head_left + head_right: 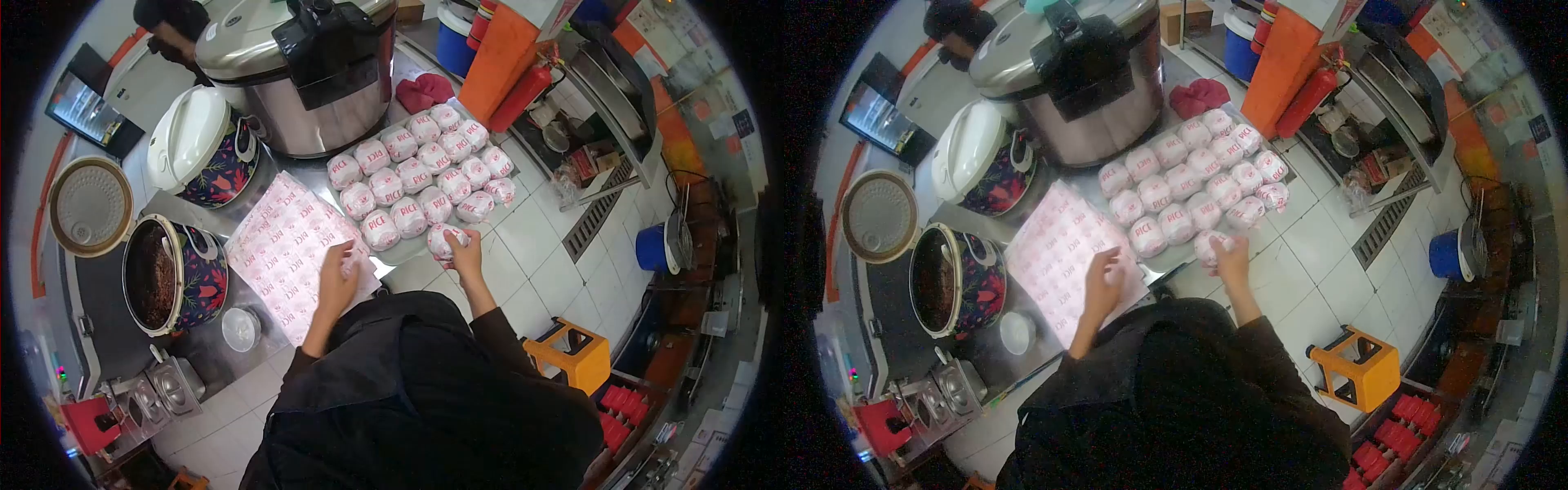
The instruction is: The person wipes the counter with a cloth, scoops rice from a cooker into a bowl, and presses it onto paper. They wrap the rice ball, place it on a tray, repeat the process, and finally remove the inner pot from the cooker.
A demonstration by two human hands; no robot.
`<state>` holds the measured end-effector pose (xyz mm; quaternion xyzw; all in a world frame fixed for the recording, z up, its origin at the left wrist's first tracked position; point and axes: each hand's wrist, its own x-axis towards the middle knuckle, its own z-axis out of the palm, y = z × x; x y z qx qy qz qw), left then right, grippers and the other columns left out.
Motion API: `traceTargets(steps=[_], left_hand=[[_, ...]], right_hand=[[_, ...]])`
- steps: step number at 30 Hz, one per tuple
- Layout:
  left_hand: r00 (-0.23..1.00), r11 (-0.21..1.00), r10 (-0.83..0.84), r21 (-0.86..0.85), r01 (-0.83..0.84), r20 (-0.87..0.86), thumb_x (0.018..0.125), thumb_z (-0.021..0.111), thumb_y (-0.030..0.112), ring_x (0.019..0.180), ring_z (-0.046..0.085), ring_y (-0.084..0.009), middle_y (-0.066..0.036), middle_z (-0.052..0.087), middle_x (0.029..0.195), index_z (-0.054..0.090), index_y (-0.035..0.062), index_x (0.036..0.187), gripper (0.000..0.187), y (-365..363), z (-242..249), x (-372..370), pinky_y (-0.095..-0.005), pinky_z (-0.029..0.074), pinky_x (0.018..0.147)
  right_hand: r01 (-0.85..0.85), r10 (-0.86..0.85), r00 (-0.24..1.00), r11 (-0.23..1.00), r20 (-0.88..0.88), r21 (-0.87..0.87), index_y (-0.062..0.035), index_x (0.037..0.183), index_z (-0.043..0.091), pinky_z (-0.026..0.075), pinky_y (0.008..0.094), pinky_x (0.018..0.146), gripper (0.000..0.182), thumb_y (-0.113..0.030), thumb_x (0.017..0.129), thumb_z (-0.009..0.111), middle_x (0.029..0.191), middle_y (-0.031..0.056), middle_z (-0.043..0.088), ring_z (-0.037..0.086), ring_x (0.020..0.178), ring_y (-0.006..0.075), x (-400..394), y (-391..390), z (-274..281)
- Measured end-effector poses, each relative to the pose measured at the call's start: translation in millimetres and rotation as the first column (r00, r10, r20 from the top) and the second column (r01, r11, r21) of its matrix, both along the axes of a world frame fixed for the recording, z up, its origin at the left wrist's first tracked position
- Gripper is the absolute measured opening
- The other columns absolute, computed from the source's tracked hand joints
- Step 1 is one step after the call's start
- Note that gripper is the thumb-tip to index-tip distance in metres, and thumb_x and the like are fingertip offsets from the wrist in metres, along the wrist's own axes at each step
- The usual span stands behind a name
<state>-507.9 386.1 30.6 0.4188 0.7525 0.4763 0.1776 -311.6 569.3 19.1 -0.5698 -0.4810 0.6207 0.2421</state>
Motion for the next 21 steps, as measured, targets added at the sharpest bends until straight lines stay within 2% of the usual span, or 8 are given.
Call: traceTargets(steps=[1, 5, 7, 10, 13, 19, 20, 21], left_hand=[[0.989, 0.997, -0.067, 0.033, 0.073, -0.134, 0.075, 0.062, 0.006, 0.099, 0.054, -0.0304, -0.016, 0.056, 0.105, 0.053, 0.0026, 0.117, 0.043, 11.7, 3.3, 6.6, -0.0373, 0.043, 0.087], [0.875, 0.918, -0.349, 0.066, 0.392, -0.334, 0.07, 0.066, 0.009, 0.105, 0.05, -0.0326, -0.015, 0.054, 0.108, 0.052, 0.0015, 0.117, 0.05, 54.3, 17.8, 29.2, -0.0391, 0.041, 0.089], [0.815, 0.868, -0.414, 0.093, 0.487, -0.405, 0.069, 0.069, 0.013, 0.105, 0.049, -0.0319, -0.014, 0.054, 0.11, 0.051, 0.0021, 0.119, 0.054, 73.3, 12.0, 39.0, -0.0389, 0.042, 0.086], [0.812, 0.904, -0.358, 0.048, 0.425, -0.46, 0.067, 0.071, 0.018, 0.101, 0.05, -0.03, -0.012, 0.054, 0.108, 0.051, 0.0032, 0.116, 0.054, 90.7, 0.8, 50.1, -0.0377, 0.043, 0.079], [0.808, 0.917, -0.31, 0.067, 0.393, -0.501, 0.065, 0.073, 0.021, 0.093, 0.051, -0.0279, -0.01, 0.055, 0.101, 0.054, 0.0044, 0.106, 0.049, 107.7, -21.4, 57.3, -0.0371, 0.042, 0.072], [0.852, 0.943, -0.213, 0.129, 0.308, -0.479, 0.066, 0.071, 0.025, 0.087, 0.05, -0.0281, -0.011, 0.054, 0.091, 0.057, 0.0041, 0.095, 0.038, 117.2, -36.4, 63.3, -0.039, 0.043, 0.069], [0.838, 0.945, -0.23, 0.094, 0.314, -0.495, 0.067, 0.07, 0.027, 0.088, 0.05, -0.027, -0.011, 0.055, 0.097, 0.057, 0.0035, 0.101, 0.044, 116.0, -36.1, 62.6, -0.0383, 0.043, 0.069], [0.829, 0.945, -0.22, 0.099, 0.312, -0.514, 0.068, 0.069, 0.028, 0.089, 0.05, -0.0266, -0.01, 0.055, 0.1, 0.056, 0.0034, 0.104, 0.045, 116.6, -34.4, 61.1, -0.0377, 0.043, 0.069]], right_hand=[[0.043, -0.043, 0.999, 0.999, -0.01, -0.012, -0.0028, 0.115, 0.04, 0.047, 0.0264, 0.038, 0.052, -0.028, 0.08, 0.069, 0.098, 0.017, 0.058, 0.064, 0.067, 0.0209, -2.1, -1.8, 5.0], [-0.164, 0.01, 0.949, 0.869, 0.315, 0.466, 0.001, 0.11, 0.046, 0.048, 0.0275, 0.045, 0.051, -0.028, 0.076, 0.072, 0.083, 0.015, 0.061, 0.062, 0.06, 0.0204, -2.4, 5.6, -3.2], [-0.189, 0.106, 0.972, 0.882, 0.209, 0.432, 0.0026, 0.104, 0.05, 0.048, 0.0284, 0.05, 0.048, -0.027, 0.075, 0.074, 0.075, 0.0138, 0.061, 0.061, 0.057, 0.0212, -6.4, 11.1, 7.0], [-0.211, 0.062, 0.967, 0.744, 0.248, 0.635, 0.0028, 0.096, 0.055, 0.047, 0.0298, 0.051, 0.042, -0.026, 0.073, 0.075, 0.071, 0.0134, 0.059, 0.057, 0.054, 0.0211, -10.0, 25.4, -6.9], [-0.288, 0.1, 0.94, 0.746, 0.326, 0.6, 0.0011, 0.091, 0.058, 0.045, 0.031, 0.053, 0.036, -0.024, 0.073, 0.076, 0.071, 0.0131, 0.059, 0.056, 0.06, 0.02, -11.5, 32.8, -1.1], [-0.292, -0.111, 0.935, 0.306, 0.338, 0.906, -0.0034, 0.116, 0.057, 0.047, 0.0334, 0.071, 0.046, -0.018, 0.076, 0.073, 0.108, 0.0168, 0.05, 0.055, 0.086, 0.0276, -1.6, -1.4, -4.7], [-0.177, -0.086, 0.959, 0.558, 0.269, 0.81, -0.0055, 0.114, 0.059, 0.049, 0.0342, 0.07, 0.039, -0.016, 0.078, 0.071, 0.104, 0.0151, 0.051, 0.057, 0.085, 0.0272, -5.4, -16.4, 8.3], [-0.188, -0.071, 0.957, 0.588, 0.282, 0.787, -0.0065, 0.113, 0.06, 0.049, 0.0348, 0.068, 0.037, -0.016, 0.079, 0.07, 0.104, 0.0147, 0.051, 0.057, 0.084, 0.0269, -7.2, -15.7, 5.8]])
